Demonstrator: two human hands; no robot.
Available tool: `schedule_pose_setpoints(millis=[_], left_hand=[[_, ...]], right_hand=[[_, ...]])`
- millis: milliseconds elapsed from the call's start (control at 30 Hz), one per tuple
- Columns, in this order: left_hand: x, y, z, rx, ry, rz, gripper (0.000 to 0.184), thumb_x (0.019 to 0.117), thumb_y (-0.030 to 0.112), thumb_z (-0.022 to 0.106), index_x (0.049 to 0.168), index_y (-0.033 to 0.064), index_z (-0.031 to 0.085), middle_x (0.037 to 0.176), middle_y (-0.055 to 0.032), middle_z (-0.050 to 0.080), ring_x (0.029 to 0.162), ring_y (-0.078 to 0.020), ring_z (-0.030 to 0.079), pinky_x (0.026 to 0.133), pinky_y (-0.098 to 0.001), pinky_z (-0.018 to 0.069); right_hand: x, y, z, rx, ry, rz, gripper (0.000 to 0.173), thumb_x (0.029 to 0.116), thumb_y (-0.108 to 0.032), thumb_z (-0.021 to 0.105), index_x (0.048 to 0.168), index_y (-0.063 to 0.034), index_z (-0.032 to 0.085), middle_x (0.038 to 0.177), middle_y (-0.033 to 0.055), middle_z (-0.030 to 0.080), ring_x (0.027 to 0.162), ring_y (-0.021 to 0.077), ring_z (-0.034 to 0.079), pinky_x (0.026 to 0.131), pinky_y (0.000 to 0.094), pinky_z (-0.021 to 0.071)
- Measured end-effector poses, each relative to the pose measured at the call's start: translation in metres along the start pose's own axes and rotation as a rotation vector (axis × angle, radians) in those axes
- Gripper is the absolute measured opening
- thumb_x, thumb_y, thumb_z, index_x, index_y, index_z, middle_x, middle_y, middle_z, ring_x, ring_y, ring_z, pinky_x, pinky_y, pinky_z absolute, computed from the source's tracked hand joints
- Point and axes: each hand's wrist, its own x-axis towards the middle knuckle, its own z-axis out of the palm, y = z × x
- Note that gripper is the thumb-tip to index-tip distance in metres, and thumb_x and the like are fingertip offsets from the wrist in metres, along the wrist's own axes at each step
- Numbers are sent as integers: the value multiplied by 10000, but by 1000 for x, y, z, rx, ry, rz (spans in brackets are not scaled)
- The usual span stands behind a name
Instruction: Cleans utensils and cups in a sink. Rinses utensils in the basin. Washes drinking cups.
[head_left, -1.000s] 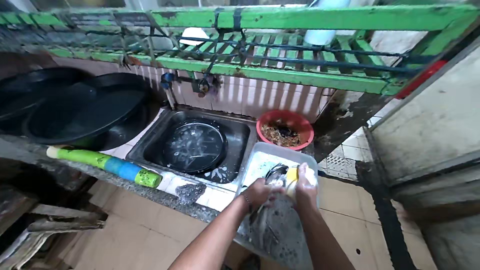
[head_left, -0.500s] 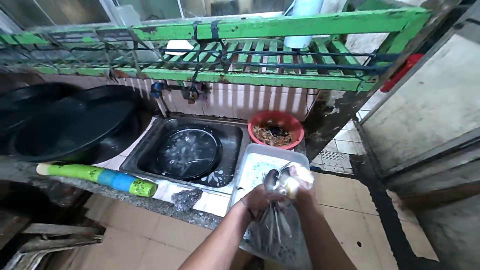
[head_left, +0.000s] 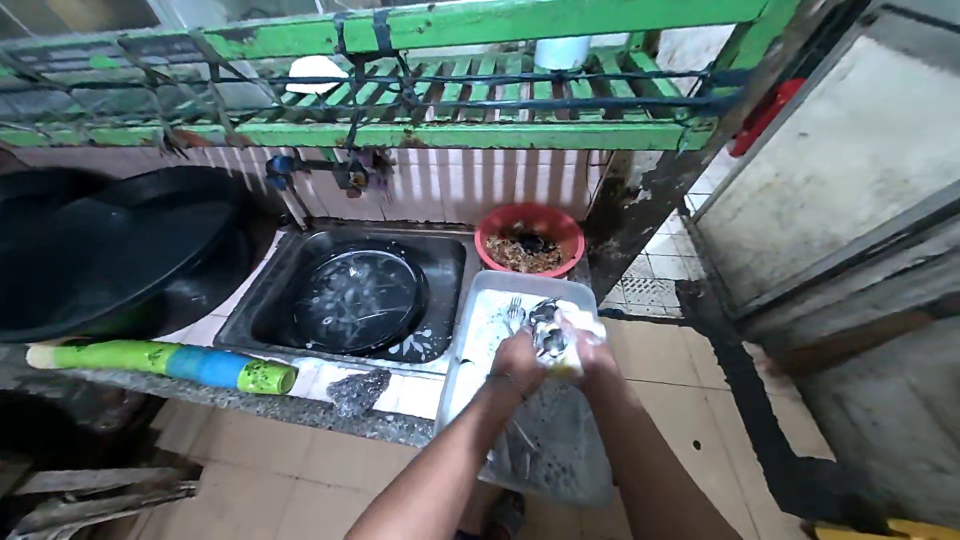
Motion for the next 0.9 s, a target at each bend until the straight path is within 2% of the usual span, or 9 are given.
schedule_pose_setpoints(millis=[133,267,300,367,467,533,667,700,900], left_hand=[[15,-24,8,-364,-98,168,284,992,223,681,1136,-21,665,903,-151,714,794,-235,692,788,-437,573],[3,-17,1,-444,-49,-6,193,1017,162,605,1106,-2,653,778,-113,633,603,-188,582,595,-369,516],[4,-20,0,-456,-58,-10,215,1028,193,613,1110,0,659,770,-99,639,584,-169,579,579,-344,518],[10,-27,5,-524,-81,40,268,1062,251,586,1059,-6,666,743,-72,652,560,-131,594,567,-296,536],[1,-23,13,-587,-85,72,366,1115,276,464,975,-2,657,706,-32,600,527,-91,545,524,-243,500],[1,-20,12,-588,-43,15,415,1113,325,463,938,2,654,708,-52,620,539,-118,569,540,-279,517],[1,-22,-5,-510,-38,-62,503,1095,446,452,936,13,654,728,-79,603,582,-163,567,565,-344,506],[1,-24,-6,-468,-51,-41,502,1101,438,443,949,9,655,751,-92,621,609,-177,589,598,-364,522],[10,-33,14,-417,17,-37,362,1103,295,495,1005,-3,676,793,-93,670,630,-172,639,638,-352,565]], right_hand=[[2,7,5,-37,123,-82,459,1074,-435,504,1311,-60,622,1182,149,680,1064,240,664,940,490,552],[-23,2,12,51,-53,36,453,1053,-426,559,1348,-87,609,1096,108,698,916,187,668,807,423,577],[-23,2,9,73,-95,55,385,1051,-381,570,1279,-77,633,979,84,694,804,159,661,710,383,584],[-13,1,5,80,-75,36,337,1064,-349,555,1189,-54,658,917,76,683,766,148,654,689,370,583],[-4,-3,9,104,60,-13,429,1086,-407,486,1304,-54,596,1117,119,658,974,193,644,862,429,560],[-9,-2,14,126,58,3,511,1069,-503,472,1331,-83,598,1141,105,677,997,184,665,876,428,575],[-19,-1,8,229,-188,109,251,1053,-262,571,1151,-43,645,829,65,673,678,135,644,608,329,576],[-17,-2,6,258,-181,135,245,1044,-238,586,1151,-28,652,828,73,682,674,143,652,610,334,582],[0,-7,12,168,161,-15,439,1060,-402,552,1351,-74,579,1181,118,657,1019,205,651,901,453,558]])
